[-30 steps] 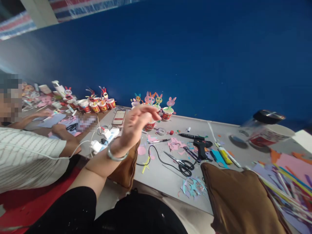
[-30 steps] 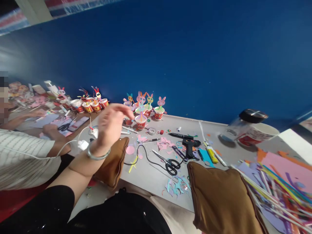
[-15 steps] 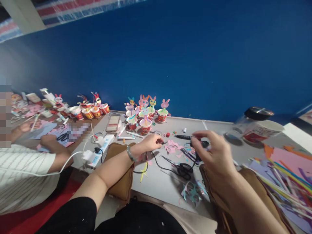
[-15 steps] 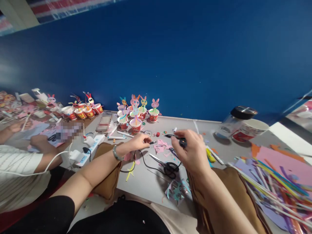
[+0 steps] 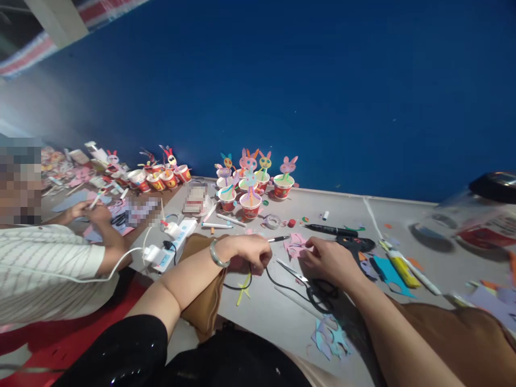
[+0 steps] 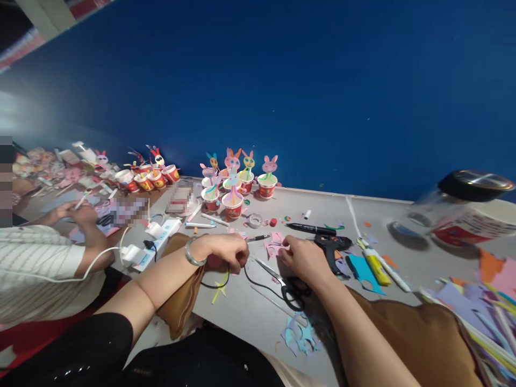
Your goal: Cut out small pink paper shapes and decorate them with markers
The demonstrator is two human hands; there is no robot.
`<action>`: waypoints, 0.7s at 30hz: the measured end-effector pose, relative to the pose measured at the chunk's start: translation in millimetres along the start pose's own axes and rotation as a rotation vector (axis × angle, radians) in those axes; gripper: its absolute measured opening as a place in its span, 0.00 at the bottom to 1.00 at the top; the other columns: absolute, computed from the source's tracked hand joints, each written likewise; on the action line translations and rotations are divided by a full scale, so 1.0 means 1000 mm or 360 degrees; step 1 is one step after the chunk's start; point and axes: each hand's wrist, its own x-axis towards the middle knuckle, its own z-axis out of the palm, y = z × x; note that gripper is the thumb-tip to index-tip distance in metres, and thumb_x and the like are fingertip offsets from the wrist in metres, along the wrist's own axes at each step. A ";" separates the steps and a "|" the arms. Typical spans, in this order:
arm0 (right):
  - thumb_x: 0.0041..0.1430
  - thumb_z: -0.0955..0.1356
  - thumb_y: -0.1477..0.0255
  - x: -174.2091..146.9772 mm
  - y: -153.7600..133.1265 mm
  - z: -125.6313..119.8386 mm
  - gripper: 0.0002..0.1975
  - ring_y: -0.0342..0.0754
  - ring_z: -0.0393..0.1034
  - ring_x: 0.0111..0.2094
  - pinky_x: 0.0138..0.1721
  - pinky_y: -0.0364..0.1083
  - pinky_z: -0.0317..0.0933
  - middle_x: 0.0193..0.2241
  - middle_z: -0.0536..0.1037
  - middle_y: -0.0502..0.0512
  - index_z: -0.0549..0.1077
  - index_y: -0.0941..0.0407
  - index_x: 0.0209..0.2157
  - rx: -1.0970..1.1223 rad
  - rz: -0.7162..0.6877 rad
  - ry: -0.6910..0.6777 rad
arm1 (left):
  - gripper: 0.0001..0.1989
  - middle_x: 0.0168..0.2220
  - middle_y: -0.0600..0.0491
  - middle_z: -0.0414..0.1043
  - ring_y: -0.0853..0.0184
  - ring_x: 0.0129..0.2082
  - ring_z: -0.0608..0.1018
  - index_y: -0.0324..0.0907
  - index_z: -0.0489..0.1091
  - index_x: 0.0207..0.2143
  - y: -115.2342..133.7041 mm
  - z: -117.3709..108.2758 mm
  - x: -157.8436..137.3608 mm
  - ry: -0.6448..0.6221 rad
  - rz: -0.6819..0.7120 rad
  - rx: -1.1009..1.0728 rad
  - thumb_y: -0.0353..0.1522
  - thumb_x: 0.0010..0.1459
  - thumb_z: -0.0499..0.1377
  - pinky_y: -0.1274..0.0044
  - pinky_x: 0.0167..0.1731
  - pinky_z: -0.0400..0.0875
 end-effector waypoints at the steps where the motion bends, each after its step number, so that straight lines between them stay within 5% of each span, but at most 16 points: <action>1: 0.61 0.63 0.68 -0.001 0.003 0.000 0.11 0.53 0.75 0.34 0.30 0.45 0.52 0.31 0.82 0.56 0.75 0.54 0.39 0.0007 0.0016 0.0000 | 0.06 0.20 0.59 0.71 0.73 0.21 0.70 0.42 0.74 0.21 0.001 0.001 0.000 -0.0031 0.0009 0.0052 0.31 0.41 0.70 0.78 0.24 0.59; 12: 0.60 0.64 0.69 -0.005 0.020 -0.014 0.11 0.57 0.76 0.40 0.31 0.46 0.54 0.36 0.82 0.62 0.78 0.55 0.39 -0.0130 0.0189 -0.0188 | 0.07 0.20 0.58 0.71 0.73 0.20 0.67 0.41 0.74 0.21 0.005 0.008 -0.002 -0.0077 -0.0051 0.0282 0.30 0.43 0.70 0.78 0.24 0.57; 16: 0.58 0.66 0.69 -0.015 0.016 -0.020 0.10 0.57 0.76 0.37 0.30 0.46 0.53 0.34 0.81 0.63 0.80 0.56 0.31 -0.0119 0.0051 -0.0326 | 0.07 0.22 0.58 0.72 0.73 0.21 0.68 0.41 0.74 0.24 0.003 0.004 -0.005 -0.0083 -0.0109 0.0225 0.31 0.42 0.70 0.80 0.24 0.58; 21: 0.47 0.72 0.71 -0.028 0.002 -0.023 0.07 0.56 0.75 0.36 0.30 0.45 0.53 0.33 0.80 0.60 0.80 0.55 0.31 -0.0114 -0.0093 -0.0504 | 0.11 0.27 0.56 0.75 0.72 0.26 0.73 0.42 0.76 0.31 0.003 -0.008 -0.002 0.0246 -0.0155 0.0191 0.37 0.46 0.68 0.80 0.26 0.60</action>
